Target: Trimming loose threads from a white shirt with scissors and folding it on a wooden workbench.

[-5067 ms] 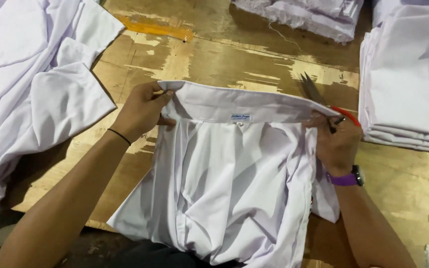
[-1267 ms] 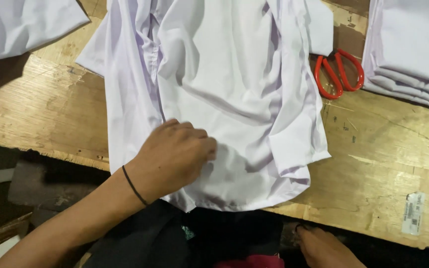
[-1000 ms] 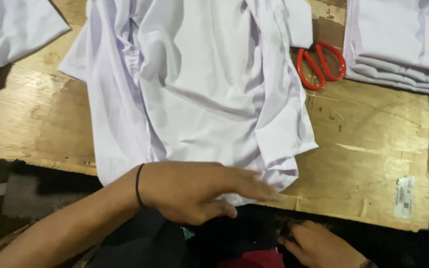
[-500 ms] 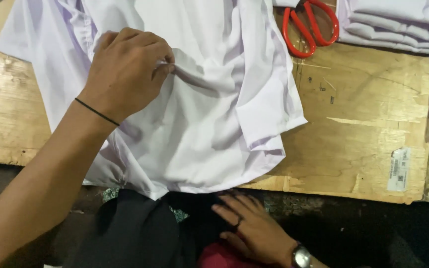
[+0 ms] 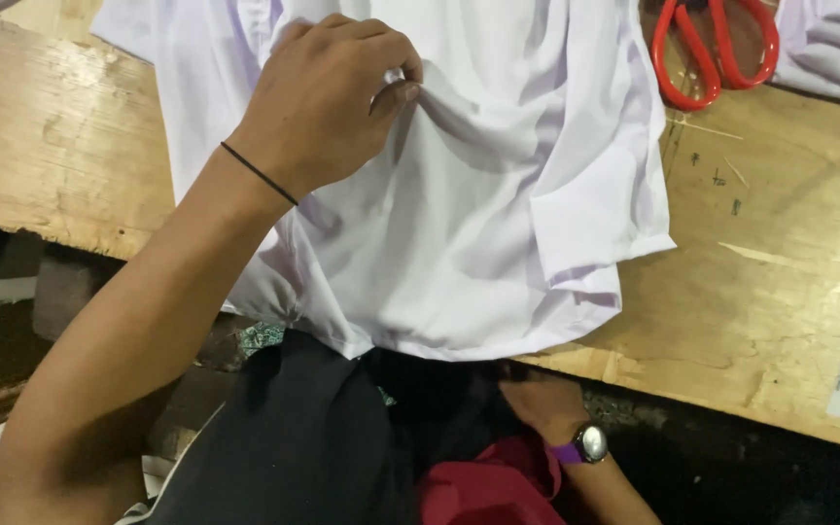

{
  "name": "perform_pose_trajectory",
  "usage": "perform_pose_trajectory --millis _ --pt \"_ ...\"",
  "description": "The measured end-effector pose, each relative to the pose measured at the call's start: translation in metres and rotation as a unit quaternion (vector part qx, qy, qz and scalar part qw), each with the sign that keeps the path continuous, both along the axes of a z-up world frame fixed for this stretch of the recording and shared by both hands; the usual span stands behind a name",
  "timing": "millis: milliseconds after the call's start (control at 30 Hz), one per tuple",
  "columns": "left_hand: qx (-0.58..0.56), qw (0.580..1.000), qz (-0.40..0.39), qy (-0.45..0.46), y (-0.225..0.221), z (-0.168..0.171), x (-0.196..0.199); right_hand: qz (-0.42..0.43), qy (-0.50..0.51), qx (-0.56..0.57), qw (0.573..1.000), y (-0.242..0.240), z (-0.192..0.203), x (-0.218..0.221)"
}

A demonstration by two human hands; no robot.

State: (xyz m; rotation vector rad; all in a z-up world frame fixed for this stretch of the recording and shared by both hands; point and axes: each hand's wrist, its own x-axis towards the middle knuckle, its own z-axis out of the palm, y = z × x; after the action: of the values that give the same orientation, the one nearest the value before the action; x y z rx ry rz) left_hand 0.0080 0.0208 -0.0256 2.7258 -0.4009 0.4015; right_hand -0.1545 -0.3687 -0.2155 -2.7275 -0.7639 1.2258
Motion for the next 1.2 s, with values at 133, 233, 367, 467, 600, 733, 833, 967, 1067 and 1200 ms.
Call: perform_pose_trajectory --millis 133,233,367,467,600,733,833,967,1067,1200 --pt "-0.038 0.998 -0.019 -0.035 -0.007 0.02 -0.013 0.043 -0.03 -0.012 0.999 0.002 -0.01 0.001" --pt "-0.012 0.996 -0.06 -0.059 -0.017 0.038 -0.029 -0.116 0.101 0.277 0.949 0.058 0.103 0.003" --pt "0.027 0.999 -0.035 -0.011 -0.016 0.052 -0.051 -0.076 0.15 0.447 0.878 0.058 0.178 0.021" --pt "0.034 0.99 0.073 0.112 0.001 0.056 -0.063 -0.084 -0.008 0.497 0.864 0.043 0.215 0.051" --pt "0.025 0.955 0.148 0.254 0.022 0.031 -0.068 0.123 -0.24 0.346 0.899 0.046 0.206 0.11" --pt "0.024 0.954 0.158 0.254 0.039 0.013 -0.052 0.18 -0.275 0.182 0.927 0.061 0.187 0.16" --pt "0.019 0.963 0.152 0.22 0.053 0.008 -0.029 0.168 -0.279 0.21 0.922 0.069 0.185 0.194" --pt "0.019 0.97 0.158 0.185 0.072 0.005 0.002 0.164 -0.283 0.237 0.915 0.085 0.182 0.224" --pt "0.037 0.978 0.146 0.142 0.087 0.0 0.019 0.14 -0.275 0.229 0.923 0.093 0.184 0.237" --pt "0.017 0.967 0.158 0.198 0.09 0.009 0.025 0.176 -0.357 0.215 0.892 0.095 0.191 0.23"
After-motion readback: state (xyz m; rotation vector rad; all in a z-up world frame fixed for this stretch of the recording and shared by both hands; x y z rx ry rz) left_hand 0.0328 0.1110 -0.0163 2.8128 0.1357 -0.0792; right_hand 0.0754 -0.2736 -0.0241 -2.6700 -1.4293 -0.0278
